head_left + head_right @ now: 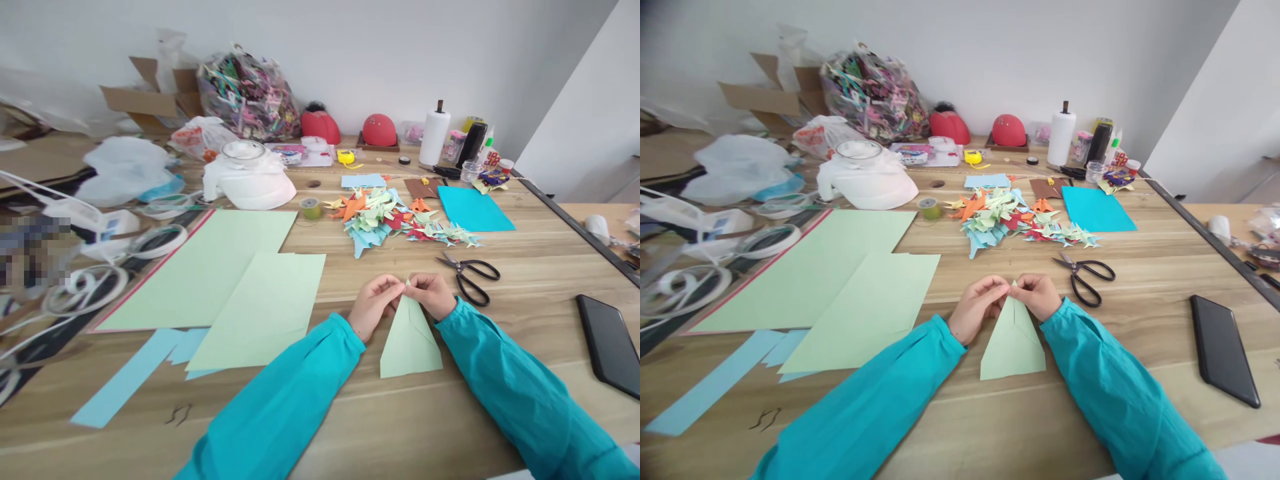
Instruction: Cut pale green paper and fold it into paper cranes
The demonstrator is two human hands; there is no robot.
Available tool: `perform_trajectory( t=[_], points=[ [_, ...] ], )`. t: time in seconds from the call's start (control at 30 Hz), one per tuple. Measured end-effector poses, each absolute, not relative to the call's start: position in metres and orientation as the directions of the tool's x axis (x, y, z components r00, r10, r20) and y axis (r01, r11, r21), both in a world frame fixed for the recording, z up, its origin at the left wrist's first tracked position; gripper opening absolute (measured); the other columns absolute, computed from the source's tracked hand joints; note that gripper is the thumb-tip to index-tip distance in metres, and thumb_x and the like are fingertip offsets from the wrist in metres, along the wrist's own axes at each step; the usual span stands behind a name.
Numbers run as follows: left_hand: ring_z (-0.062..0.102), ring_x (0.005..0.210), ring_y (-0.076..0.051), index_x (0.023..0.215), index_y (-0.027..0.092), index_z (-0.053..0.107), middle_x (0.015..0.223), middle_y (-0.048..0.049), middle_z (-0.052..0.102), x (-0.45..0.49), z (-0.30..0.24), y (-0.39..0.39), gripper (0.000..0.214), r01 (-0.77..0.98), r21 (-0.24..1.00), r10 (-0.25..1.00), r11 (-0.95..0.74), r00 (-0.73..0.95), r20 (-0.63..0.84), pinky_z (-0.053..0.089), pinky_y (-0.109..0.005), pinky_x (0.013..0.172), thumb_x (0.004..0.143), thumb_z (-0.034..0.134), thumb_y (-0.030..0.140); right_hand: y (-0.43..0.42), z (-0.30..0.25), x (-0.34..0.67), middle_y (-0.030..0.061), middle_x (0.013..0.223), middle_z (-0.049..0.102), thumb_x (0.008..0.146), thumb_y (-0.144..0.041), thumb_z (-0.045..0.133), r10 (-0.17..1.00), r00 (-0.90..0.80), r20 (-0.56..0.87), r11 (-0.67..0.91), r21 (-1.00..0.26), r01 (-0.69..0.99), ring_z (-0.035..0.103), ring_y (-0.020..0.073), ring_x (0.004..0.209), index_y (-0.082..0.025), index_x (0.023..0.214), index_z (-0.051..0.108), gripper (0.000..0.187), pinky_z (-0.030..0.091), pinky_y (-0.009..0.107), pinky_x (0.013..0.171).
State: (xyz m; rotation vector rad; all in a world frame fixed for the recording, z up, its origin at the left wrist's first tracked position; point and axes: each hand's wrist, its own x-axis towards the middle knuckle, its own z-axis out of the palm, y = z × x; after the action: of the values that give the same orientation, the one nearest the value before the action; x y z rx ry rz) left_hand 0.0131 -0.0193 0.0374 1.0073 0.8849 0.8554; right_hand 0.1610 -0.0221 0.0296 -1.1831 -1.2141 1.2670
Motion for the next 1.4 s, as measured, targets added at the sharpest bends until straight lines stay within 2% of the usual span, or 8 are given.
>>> perform_trajectory(
  t=[0.13,0.33,0.57,0.73,0.87,1.0,1.17,1.4],
  points=[
    [0.049,0.049,-0.009,0.069,0.017,0.054,0.055,0.0045,0.053,0.013,0.037,-0.019,0.032,-0.173,0.947,0.899,0.269,0.399,-0.182,0.038,-0.018,0.044,0.067,0.069,0.045,-0.023,0.029,0.161,-0.0046,0.049,0.048,0.049,-0.05,0.083,0.996,-0.081,0.027,0.031,-0.998,0.053,0.039,0.008,0.049,-0.018,0.047,0.053,0.044,0.029,0.023,0.046],
    [0.039,0.046,-0.006,0.065,0.017,0.051,0.049,0.008,0.041,0.016,0.038,-0.02,0.03,-0.096,0.981,0.926,0.169,0.356,-0.125,0.029,-0.018,0.044,0.066,0.071,0.04,-0.023,0.025,0.16,-0.0043,0.05,0.049,0.049,-0.049,0.083,0.994,-0.102,0.043,0.054,-0.993,0.1,0.04,0.0091,0.051,-0.018,0.048,0.052,0.044,0.032,0.024,0.048],
    [0.04,0.046,-0.007,0.064,0.017,0.055,0.051,0.0066,0.044,0.014,0.036,-0.018,0.017,-0.116,0.961,0.907,0.252,0.373,-0.193,0.031,-0.017,0.043,0.065,0.065,0.031,-0.027,0.029,0.157,-0.0051,0.049,0.049,0.047,-0.044,0.085,0.997,-0.077,0.025,0.037,-0.986,0.164,0.038,0.0079,0.049,-0.018,0.048,0.05,0.044,0.029,0.023,0.047],
    [0.052,0.053,-0.01,0.068,0.018,0.056,0.057,0.0047,0.053,0.014,0.033,-0.016,0.023,-0.221,0.927,0.91,0.303,0.357,-0.212,0.04,-0.019,0.046,0.064,0.07,0.036,-0.027,0.036,0.163,-0.0052,0.05,0.051,0.061,-0.048,0.076,0.985,-0.168,-0.045,-0.038,-0.998,0.042,0.04,0.0081,0.048,-0.018,0.06,0.059,0.035,0.031,0.023,0.049],
    [0.051,0.052,-0.009,0.068,0.017,0.059,0.057,0.0047,0.054,0.014,0.032,-0.016,0.026,-0.259,0.923,0.921,0.284,0.341,-0.187,0.04,-0.018,0.046,0.063,0.074,0.037,-0.026,0.038,0.164,-0.0053,0.051,0.052,0.06,-0.042,0.077,0.988,-0.147,-0.047,-0.047,-0.999,0.004,0.042,0.0085,0.049,-0.018,0.059,0.057,0.031,0.031,0.023,0.05],
    [0.053,0.052,-0.009,0.069,0.015,0.062,0.059,0.0032,0.058,0.014,0.032,-0.016,0.028,-0.304,0.908,0.922,0.287,0.344,-0.177,0.042,-0.02,0.049,0.06,0.077,0.036,-0.027,0.038,0.162,-0.005,0.052,0.052,0.062,-0.045,0.075,0.986,-0.154,-0.071,-0.071,-0.997,0.002,0.042,0.0091,0.05,-0.019,0.059,0.056,0.032,0.032,0.023,0.05],
    [0.053,0.052,-0.01,0.066,0.015,0.06,0.056,0.0034,0.057,0.015,0.031,-0.015,0.033,-0.269,0.923,0.926,0.274,0.334,-0.177,0.043,-0.021,0.05,0.058,0.079,0.04,-0.028,0.037,0.161,-0.0054,0.048,0.048,0.062,-0.05,0.073,0.978,-0.184,-0.096,-0.096,-0.995,0.01,0.038,0.0083,0.048,-0.018,0.055,0.057,0.036,0.029,0.023,0.048],
    [0.049,0.051,-0.009,0.061,0.015,0.055,0.053,0.0044,0.054,0.017,0.029,-0.016,0.037,-0.215,0.945,0.938,0.245,0.3,-0.175,0.041,-0.02,0.05,0.057,0.08,0.042,-0.026,0.033,0.162,-0.005,0.047,0.043,0.063,-0.044,0.068,0.982,-0.179,-0.062,-0.051,-0.997,0.065,0.035,0.0087,0.049,-0.018,0.05,0.052,0.033,0.028,0.024,0.049]
  ],
)
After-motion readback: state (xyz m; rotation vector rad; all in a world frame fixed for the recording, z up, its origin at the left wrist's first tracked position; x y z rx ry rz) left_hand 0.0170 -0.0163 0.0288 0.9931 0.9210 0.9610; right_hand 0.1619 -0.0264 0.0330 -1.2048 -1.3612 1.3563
